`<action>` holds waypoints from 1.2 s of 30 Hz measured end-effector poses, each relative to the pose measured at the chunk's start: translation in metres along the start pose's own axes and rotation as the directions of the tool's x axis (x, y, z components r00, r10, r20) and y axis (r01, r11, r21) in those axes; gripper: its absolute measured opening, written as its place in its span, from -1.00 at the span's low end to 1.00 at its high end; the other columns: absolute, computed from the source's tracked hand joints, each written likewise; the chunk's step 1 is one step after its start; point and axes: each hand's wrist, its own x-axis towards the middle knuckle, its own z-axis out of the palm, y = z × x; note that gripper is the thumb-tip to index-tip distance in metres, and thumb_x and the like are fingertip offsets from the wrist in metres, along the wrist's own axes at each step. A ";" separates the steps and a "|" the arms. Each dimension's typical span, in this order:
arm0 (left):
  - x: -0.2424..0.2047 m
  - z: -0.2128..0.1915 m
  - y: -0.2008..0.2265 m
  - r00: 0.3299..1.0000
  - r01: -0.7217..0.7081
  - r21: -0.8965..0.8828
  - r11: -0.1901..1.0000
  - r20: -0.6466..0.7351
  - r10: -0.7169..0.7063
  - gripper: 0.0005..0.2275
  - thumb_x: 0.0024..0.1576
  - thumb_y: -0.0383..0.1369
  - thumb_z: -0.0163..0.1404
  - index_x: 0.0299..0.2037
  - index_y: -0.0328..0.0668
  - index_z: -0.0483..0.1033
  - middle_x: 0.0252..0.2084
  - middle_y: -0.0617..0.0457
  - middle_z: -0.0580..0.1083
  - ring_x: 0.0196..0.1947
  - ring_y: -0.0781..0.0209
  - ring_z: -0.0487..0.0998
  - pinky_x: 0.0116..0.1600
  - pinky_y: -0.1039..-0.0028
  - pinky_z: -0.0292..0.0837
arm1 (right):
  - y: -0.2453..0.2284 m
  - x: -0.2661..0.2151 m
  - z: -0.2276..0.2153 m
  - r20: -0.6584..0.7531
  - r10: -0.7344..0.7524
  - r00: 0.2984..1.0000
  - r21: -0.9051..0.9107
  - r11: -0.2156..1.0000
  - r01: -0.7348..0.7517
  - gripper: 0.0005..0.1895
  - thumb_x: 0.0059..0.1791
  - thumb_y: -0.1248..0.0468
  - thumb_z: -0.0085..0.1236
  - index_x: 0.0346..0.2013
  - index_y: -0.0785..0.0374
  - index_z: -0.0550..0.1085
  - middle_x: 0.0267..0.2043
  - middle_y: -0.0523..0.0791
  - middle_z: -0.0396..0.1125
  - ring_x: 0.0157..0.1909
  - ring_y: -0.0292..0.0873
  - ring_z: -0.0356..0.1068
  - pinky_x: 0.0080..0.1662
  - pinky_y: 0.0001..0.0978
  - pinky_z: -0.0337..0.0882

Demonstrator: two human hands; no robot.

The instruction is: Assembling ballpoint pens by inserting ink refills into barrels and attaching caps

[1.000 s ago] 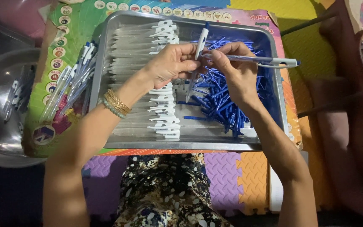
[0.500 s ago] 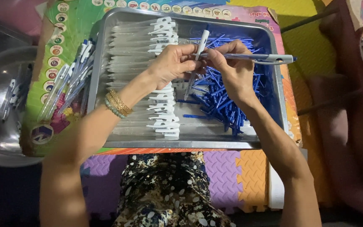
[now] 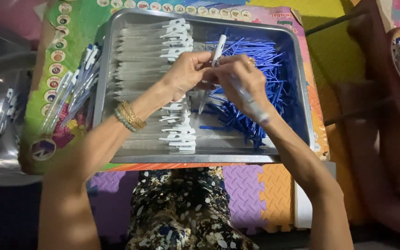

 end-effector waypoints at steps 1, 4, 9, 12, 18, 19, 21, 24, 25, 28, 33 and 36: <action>-0.003 0.002 0.006 1.000 -0.001 0.003 1.000 0.001 0.001 -0.68 0.24 -0.48 0.31 0.20 -0.20 0.65 -0.05 -0.09 0.71 -0.14 0.10 0.79 0.00 0.21 0.86 | 0.006 0.002 -0.007 -0.004 -0.001 1.000 -0.001 1.000 0.001 -0.90 0.12 0.32 0.40 -0.19 -0.02 0.71 -0.07 -0.20 0.61 -0.17 -0.01 0.67 -0.16 -0.26 0.63; -0.012 0.009 0.024 0.999 -0.020 0.021 1.000 0.040 0.019 -0.69 0.26 -0.53 0.25 0.21 -0.29 0.63 -0.04 -0.15 0.69 -0.12 0.03 0.81 -0.05 0.24 0.88 | 0.004 0.015 -0.032 -0.067 0.105 0.992 0.150 0.984 -0.094 -0.81 0.24 0.20 0.30 -0.18 0.24 0.63 -0.25 0.04 0.56 -0.28 0.17 0.61 -0.20 -0.07 0.58; -0.011 0.010 0.033 0.944 0.273 0.155 0.950 0.147 -0.295 -0.77 0.33 -0.60 0.09 0.18 -0.36 0.62 -0.09 -0.17 0.62 -0.15 0.07 0.74 -0.04 0.47 0.80 | -0.003 0.032 -0.053 0.295 0.468 0.833 0.423 0.717 -0.553 -0.54 0.34 0.06 -0.21 0.31 0.35 0.43 0.09 0.03 0.43 0.11 -0.09 0.53 -0.03 -0.37 0.60; -0.013 0.012 0.033 0.934 0.240 0.260 0.936 0.203 -0.295 -0.73 0.34 -0.54 0.08 0.23 -0.24 0.58 0.07 0.00 0.63 -0.07 0.20 0.76 -0.01 0.55 0.78 | 0.006 0.029 -0.050 0.512 0.530 0.676 0.555 0.396 -0.732 -0.72 0.27 0.09 0.09 0.07 0.19 0.61 -0.08 -0.17 0.52 -0.17 -0.30 0.43 -0.18 -0.49 0.32; -0.016 0.012 0.034 0.928 0.187 0.309 0.932 0.256 -0.271 -0.68 0.30 -0.51 0.16 0.26 -0.27 0.56 -0.09 -0.07 0.68 -0.27 0.22 0.78 -0.42 0.72 0.60 | 0.005 0.029 -0.046 0.456 0.435 0.777 0.595 0.500 -0.629 -0.64 0.31 -0.01 -0.04 -0.27 0.10 0.38 -0.46 -0.22 0.29 -0.54 -0.36 0.15 -0.45 -0.51 0.15; -0.017 0.012 0.033 0.928 0.187 0.311 0.932 0.257 -0.271 -0.68 0.30 -0.51 0.16 0.26 -0.27 0.56 -0.09 -0.07 0.68 -0.27 0.22 0.78 -0.42 0.72 0.60 | 0.003 0.032 -0.048 0.455 0.435 0.777 0.595 0.501 -0.629 -0.64 0.31 -0.01 -0.04 -0.27 0.10 0.38 -0.46 -0.22 0.29 -0.54 -0.36 0.15 -0.45 -0.51 0.15; -0.017 0.011 0.031 0.916 0.182 0.250 0.951 0.308 -0.256 -0.24 0.25 -0.54 0.17 0.67 -0.09 0.08 -0.03 -0.07 0.62 -0.17 0.15 0.75 -0.26 0.53 0.76 | 0.000 0.038 -0.052 0.329 0.655 0.680 0.524 0.473 -0.708 -0.63 0.30 -0.05 -0.14 -0.21 0.08 0.41 -0.33 -0.20 0.47 -0.52 -0.36 0.31 -0.49 -0.52 0.30; -0.020 0.009 0.028 0.874 0.255 0.229 0.940 0.361 -0.325 -0.15 0.25 -0.61 0.12 0.72 0.08 -0.06 -0.03 -0.15 0.53 -0.19 0.05 0.68 -0.22 0.40 0.72 | 0.022 0.045 -0.066 0.176 0.792 0.585 0.672 0.337 -0.659 -0.72 0.26 -0.05 -0.08 -0.14 0.05 0.33 -0.29 -0.14 0.55 -0.46 -0.29 0.46 -0.40 -0.45 0.42; -0.021 0.010 0.031 0.873 0.255 0.229 0.939 0.363 -0.326 -0.15 0.25 -0.61 0.12 0.72 0.08 -0.06 -0.03 -0.15 0.53 -0.19 0.05 0.68 -0.22 0.40 0.72 | 0.027 0.041 -0.074 0.175 0.793 0.583 0.671 0.337 -0.660 -0.72 0.26 -0.05 -0.08 -0.14 0.05 0.33 -0.29 -0.14 0.55 -0.46 -0.29 0.46 -0.40 -0.45 0.42; -0.022 0.012 0.038 0.841 0.295 0.256 0.921 0.389 -0.377 -0.10 0.23 -0.65 0.08 0.74 0.12 -0.12 -0.09 -0.10 0.47 -0.25 0.10 0.66 -0.28 0.45 0.68 | 0.028 0.030 -0.098 0.040 0.770 0.637 0.733 0.411 -0.543 -0.73 0.29 0.01 -0.08 0.00 0.14 0.32 -0.18 -0.10 0.51 -0.35 -0.26 0.52 -0.33 -0.44 0.61; -0.023 0.017 0.055 0.870 0.294 0.372 0.880 0.277 -0.408 -0.12 0.21 -0.54 0.12 0.73 0.21 -0.08 -0.07 -0.12 0.46 -0.32 0.11 0.70 -0.42 0.54 0.57 | -0.011 -0.003 -0.128 0.304 0.777 0.551 0.196 0.515 -0.834 -0.70 0.36 0.15 -0.10 -0.16 0.19 0.48 -0.32 -0.13 0.50 -0.40 -0.28 0.48 -0.29 -0.48 0.48; -0.018 0.006 0.039 0.915 0.167 0.286 0.944 0.312 -0.257 -0.21 0.24 -0.65 0.07 0.68 0.04 0.05 -0.03 -0.19 0.54 -0.30 0.17 0.69 -0.28 0.41 0.84 | 0.049 -0.069 -0.120 0.300 0.743 0.598 -0.236 0.665 -0.708 -0.75 0.29 -0.07 0.12 0.19 -0.18 0.61 -0.22 -0.07 0.54 -0.11 0.12 0.58 -0.10 -0.01 0.51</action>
